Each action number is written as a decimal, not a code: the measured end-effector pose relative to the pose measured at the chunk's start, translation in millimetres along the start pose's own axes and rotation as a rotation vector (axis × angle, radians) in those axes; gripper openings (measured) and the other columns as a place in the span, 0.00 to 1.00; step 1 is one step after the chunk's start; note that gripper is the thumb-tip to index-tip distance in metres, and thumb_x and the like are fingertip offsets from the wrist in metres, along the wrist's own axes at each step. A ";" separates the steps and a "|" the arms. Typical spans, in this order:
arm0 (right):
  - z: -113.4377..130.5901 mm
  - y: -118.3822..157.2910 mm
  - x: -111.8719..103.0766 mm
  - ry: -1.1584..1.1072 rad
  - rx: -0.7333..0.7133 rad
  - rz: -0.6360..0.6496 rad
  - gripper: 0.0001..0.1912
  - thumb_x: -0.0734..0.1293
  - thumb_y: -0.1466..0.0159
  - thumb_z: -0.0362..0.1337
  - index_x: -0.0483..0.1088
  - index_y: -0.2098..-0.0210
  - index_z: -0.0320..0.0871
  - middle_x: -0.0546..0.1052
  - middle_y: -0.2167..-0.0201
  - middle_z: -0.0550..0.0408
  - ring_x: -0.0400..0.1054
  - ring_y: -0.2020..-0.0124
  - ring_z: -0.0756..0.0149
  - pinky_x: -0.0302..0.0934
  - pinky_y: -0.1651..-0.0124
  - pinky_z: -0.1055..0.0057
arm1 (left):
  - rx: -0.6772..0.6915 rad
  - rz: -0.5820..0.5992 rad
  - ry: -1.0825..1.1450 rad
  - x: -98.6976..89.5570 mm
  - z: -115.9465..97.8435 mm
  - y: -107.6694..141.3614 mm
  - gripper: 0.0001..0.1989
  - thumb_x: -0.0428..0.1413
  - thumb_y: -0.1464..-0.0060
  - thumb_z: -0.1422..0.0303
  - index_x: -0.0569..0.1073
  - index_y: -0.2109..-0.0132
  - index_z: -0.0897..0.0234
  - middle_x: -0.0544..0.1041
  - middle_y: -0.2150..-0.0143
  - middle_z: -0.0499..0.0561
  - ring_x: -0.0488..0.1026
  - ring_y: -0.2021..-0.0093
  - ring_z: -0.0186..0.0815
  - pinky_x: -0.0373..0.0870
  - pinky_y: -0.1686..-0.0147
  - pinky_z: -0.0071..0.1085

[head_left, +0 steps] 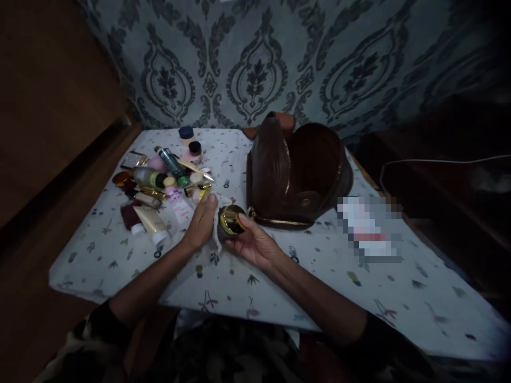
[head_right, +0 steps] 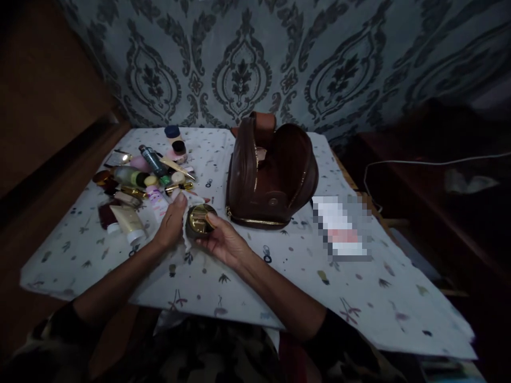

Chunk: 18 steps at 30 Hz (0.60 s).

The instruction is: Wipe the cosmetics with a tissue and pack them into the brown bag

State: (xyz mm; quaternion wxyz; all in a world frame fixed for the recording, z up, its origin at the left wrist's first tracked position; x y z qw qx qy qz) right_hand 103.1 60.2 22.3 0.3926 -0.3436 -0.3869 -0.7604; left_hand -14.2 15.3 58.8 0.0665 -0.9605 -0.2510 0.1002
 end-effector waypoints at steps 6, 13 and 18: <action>5.7 -2.4 -1.8 -0.034 -0.075 -0.069 0.15 0.76 0.45 0.41 0.71 0.62 0.46 0.80 0.67 0.60 0.72 0.70 0.71 0.69 0.71 0.75 | 0.220 -0.001 -0.261 2.0 -10.0 6.0 0.27 0.40 0.33 0.50 0.66 0.41 0.66 0.71 0.41 0.61 0.67 0.40 0.44 0.60 0.39 0.42; 5.0 -2.6 -2.0 0.011 -0.105 -0.082 0.15 0.76 0.46 0.41 0.72 0.62 0.46 0.80 0.67 0.61 0.72 0.70 0.71 0.69 0.72 0.77 | 0.328 0.092 -0.301 5.1 -5.5 8.5 0.27 0.42 0.34 0.48 0.70 0.47 0.65 0.76 0.51 0.58 0.72 0.51 0.43 0.66 0.49 0.37; -0.8 -0.1 -0.9 0.072 -0.071 -0.072 0.15 0.77 0.46 0.41 0.73 0.62 0.45 0.80 0.67 0.59 0.73 0.69 0.70 0.69 0.70 0.75 | 0.208 0.046 -0.073 2.8 -2.3 2.7 0.28 0.42 0.36 0.45 0.72 0.63 0.63 0.72 0.66 0.51 0.69 0.66 0.37 0.66 0.62 0.34</action>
Point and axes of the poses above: each hand's wrist, its own y-axis away from the middle knuckle, its own x-axis out of the palm, z = x × y, the point moved 4 cm from there along -y, towards the middle knuckle
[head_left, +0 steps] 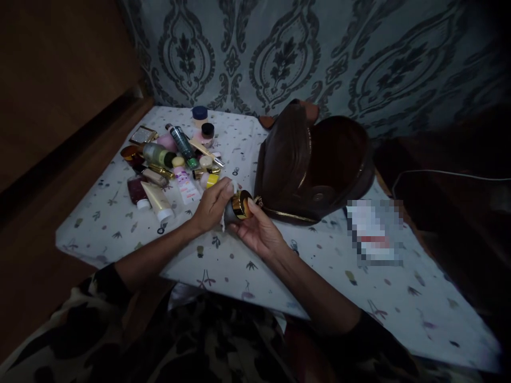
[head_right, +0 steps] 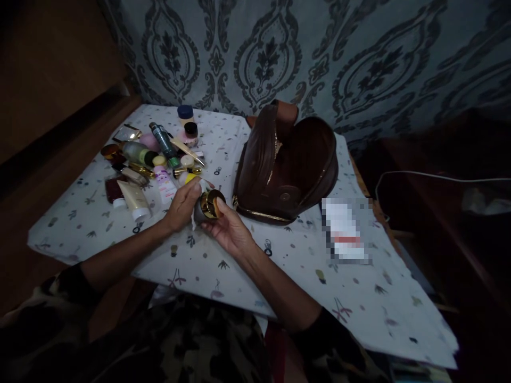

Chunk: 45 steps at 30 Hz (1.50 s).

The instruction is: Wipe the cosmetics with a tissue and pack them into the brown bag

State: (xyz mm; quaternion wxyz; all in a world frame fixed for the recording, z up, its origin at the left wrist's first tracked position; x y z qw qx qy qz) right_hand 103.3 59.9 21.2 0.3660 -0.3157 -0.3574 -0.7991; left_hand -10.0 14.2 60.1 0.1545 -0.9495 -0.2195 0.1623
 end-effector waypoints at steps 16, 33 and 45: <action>0.6 1.3 -3.1 0.003 -0.035 -0.034 0.15 0.78 0.49 0.37 0.75 0.63 0.45 0.80 0.66 0.61 0.72 0.65 0.70 0.66 0.67 0.74 | -0.001 0.136 0.043 1.7 2.3 -0.6 0.29 0.43 0.36 0.45 0.75 0.52 0.65 0.78 0.56 0.54 0.74 0.55 0.41 0.68 0.54 0.35; -4.2 -0.1 -2.6 0.047 -0.019 -0.044 0.12 0.78 0.47 0.37 0.76 0.65 0.43 0.81 0.65 0.56 0.73 0.65 0.69 0.69 0.65 0.75 | -0.122 -0.071 0.205 -8.2 13.6 -5.2 0.28 0.46 0.39 0.43 0.75 0.64 0.63 0.76 0.68 0.50 0.74 0.64 0.37 0.71 0.63 0.32; -5.5 -0.5 4.5 0.209 -0.209 0.077 0.28 0.82 0.56 0.42 0.73 0.58 0.47 0.80 0.56 0.56 0.73 0.53 0.62 0.68 0.50 0.67 | -0.060 -0.074 0.075 -3.5 7.1 -1.2 0.26 0.49 0.39 0.45 0.72 0.67 0.64 0.72 0.69 0.49 0.69 0.68 0.34 0.66 0.64 0.30</action>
Point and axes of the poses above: each hand's wrist, its own y-axis away from the middle knuckle, its own x-axis out of the palm, z = x × y, the point moved 4 cm from there along -y, towards the middle knuckle
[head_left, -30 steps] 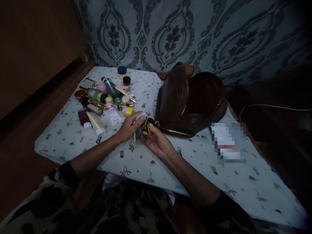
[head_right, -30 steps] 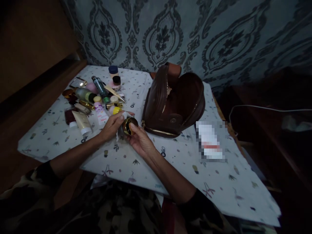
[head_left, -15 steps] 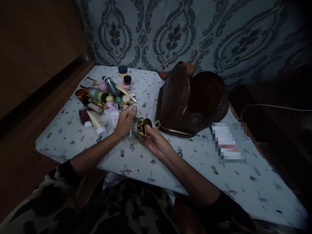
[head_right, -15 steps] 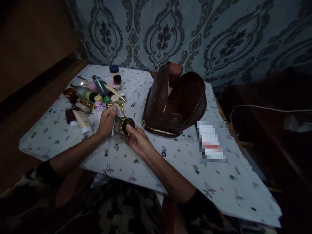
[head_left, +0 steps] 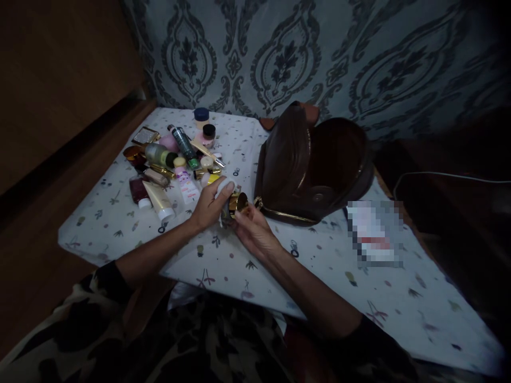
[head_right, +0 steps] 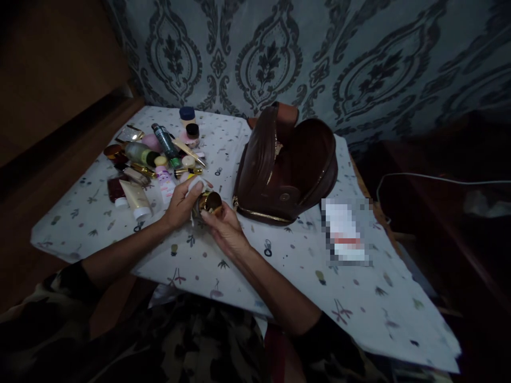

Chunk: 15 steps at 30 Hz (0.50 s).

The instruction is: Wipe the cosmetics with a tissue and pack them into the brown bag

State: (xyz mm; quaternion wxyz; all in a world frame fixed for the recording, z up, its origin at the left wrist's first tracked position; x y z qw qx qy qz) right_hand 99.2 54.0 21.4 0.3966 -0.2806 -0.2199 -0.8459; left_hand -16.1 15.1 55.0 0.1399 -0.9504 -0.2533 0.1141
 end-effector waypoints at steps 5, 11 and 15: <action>-6.0 2.4 -2.7 0.159 -0.058 -0.056 0.31 0.81 0.56 0.42 0.67 0.56 0.48 0.77 0.55 0.58 0.72 0.54 0.65 0.66 0.46 0.68 | 0.005 -0.063 0.012 -1.3 3.8 -0.9 0.25 0.49 0.39 0.45 0.68 0.70 0.63 0.67 0.72 0.47 0.67 0.68 0.34 0.65 0.66 0.30; -1.6 7.0 -4.0 0.290 -0.081 -0.111 0.25 0.79 0.52 0.44 0.65 0.62 0.48 0.74 0.65 0.61 0.70 0.64 0.67 0.71 0.57 0.67 | -0.018 -0.131 0.004 -6.5 3.8 -4.8 0.27 0.48 0.39 0.43 0.69 0.71 0.63 0.70 0.72 0.47 0.68 0.69 0.33 0.67 0.65 0.30; 6.5 6.0 -2.5 0.218 -0.108 -0.073 0.18 0.77 0.48 0.46 0.68 0.65 0.47 0.72 0.67 0.61 0.69 0.66 0.67 0.73 0.62 0.66 | -0.039 -0.013 0.010 -1.5 0.5 -2.2 0.29 0.43 0.38 0.42 0.74 0.59 0.63 0.76 0.62 0.52 0.73 0.59 0.39 0.69 0.55 0.34</action>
Point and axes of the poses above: each hand's wrist, its own y-axis away from the middle knuckle, its own x-axis out of the palm, z = x × y, the point moved 4 cm from there along -y, towards the middle knuckle
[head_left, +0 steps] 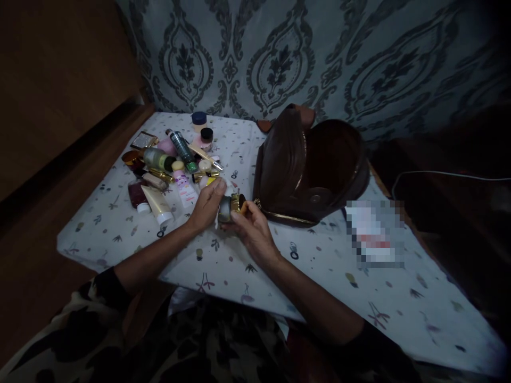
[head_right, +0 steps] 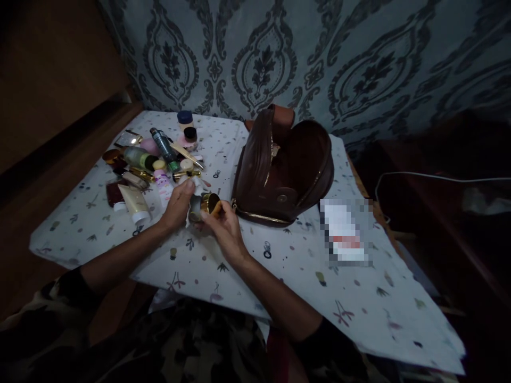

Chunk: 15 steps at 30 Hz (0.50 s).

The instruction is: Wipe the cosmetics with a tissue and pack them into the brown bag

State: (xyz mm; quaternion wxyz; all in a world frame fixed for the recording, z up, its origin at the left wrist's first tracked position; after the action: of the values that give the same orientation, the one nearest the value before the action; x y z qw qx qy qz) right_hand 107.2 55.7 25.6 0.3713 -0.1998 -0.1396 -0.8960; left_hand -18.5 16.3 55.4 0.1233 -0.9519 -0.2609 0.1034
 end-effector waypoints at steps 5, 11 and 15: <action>6.7 -5.0 -3.1 -0.143 0.049 -0.014 0.21 0.76 0.48 0.53 0.72 0.65 0.46 0.77 0.67 0.59 0.72 0.67 0.66 0.72 0.63 0.67 | 0.153 0.138 -0.103 7.1 0.1 6.6 0.40 0.49 0.43 0.40 0.58 0.34 0.63 0.67 0.39 0.60 0.65 0.39 0.48 0.61 0.39 0.43; 7.5 -4.6 -2.3 -0.227 0.104 -0.016 0.23 0.76 0.49 0.55 0.72 0.61 0.48 0.80 0.64 0.59 0.74 0.63 0.63 0.69 0.66 0.69 | 0.303 0.175 -0.311 6.4 8.4 3.7 0.49 0.61 0.54 0.41 0.55 0.33 0.63 0.63 0.36 0.63 0.64 0.37 0.53 0.60 0.38 0.47; 4.7 -2.8 -2.4 -0.173 0.165 0.000 0.25 0.75 0.48 0.58 0.71 0.62 0.48 0.78 0.68 0.60 0.72 0.69 0.67 0.64 0.73 0.74 | 0.331 0.139 -0.348 0.4 4.3 4.5 0.37 0.56 0.46 0.43 0.63 0.39 0.64 0.71 0.44 0.61 0.70 0.44 0.50 0.67 0.45 0.44</action>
State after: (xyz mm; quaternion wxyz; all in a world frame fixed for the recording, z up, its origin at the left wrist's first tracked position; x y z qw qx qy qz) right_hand 108.0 60.9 28.3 0.3730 -0.2453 -0.2442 -0.8608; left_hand -17.2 13.5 50.0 0.2235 -0.9022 -0.1918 0.3151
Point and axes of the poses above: each hand's wrist, its own y-axis away from the middle knuckle, its own x-axis out of the palm, z = x × y, the point moved 4 cm from there along -y, towards the middle knuckle
